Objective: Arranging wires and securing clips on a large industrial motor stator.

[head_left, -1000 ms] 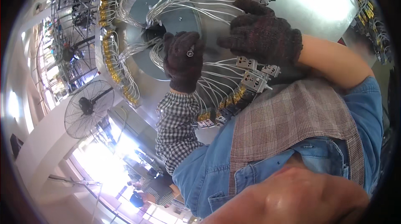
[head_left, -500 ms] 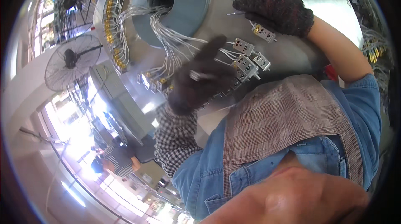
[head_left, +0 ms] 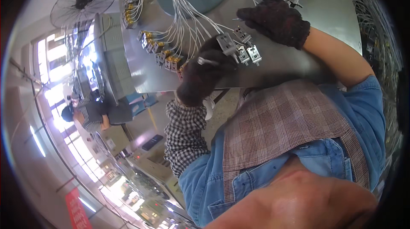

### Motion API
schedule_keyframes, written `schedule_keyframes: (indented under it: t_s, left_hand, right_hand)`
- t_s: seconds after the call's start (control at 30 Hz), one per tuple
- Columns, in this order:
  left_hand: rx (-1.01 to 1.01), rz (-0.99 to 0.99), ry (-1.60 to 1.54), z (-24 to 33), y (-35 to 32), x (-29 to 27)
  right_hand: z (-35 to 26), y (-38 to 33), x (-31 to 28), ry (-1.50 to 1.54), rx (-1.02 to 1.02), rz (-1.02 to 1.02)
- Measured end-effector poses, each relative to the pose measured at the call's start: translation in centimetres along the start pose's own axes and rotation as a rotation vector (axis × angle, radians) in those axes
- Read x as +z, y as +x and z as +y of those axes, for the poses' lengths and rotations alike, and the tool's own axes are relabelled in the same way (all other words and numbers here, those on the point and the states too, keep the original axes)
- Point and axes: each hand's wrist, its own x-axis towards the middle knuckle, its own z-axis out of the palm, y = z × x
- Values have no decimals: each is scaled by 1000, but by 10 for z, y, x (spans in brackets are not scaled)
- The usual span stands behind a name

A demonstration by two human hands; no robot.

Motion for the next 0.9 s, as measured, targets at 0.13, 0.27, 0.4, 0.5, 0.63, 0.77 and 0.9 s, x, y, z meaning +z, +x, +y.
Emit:
schedule_keyframes:
  t_s: [0.13,0.27,0.4,0.5,0.63,0.77,0.9]
  left_hand:
    - [165,63,92,14,18,18]
    - [-347,246,-145,7,18,66]
    - [96,265,458,6,27,79]
    - [170,343,476,3,21,92]
    - [117,386,334,3,14,103]
    - [77,387,662,1,10,120]
    - [-29,355,771,-3,7,119]
  right_hand:
    - [7,-5,-7,2,-8,-46]
    - [-9,10,-26,-27,83,-202]
    - [6,3,-16,55,38,-108]
    - [16,3,-12,105,-37,-38]
    - [11,6,-19,243,-137,-70]
    - [-6,6,-11,-26,-170,-103]
    - [-8,18,-10,-115,-185,-214]
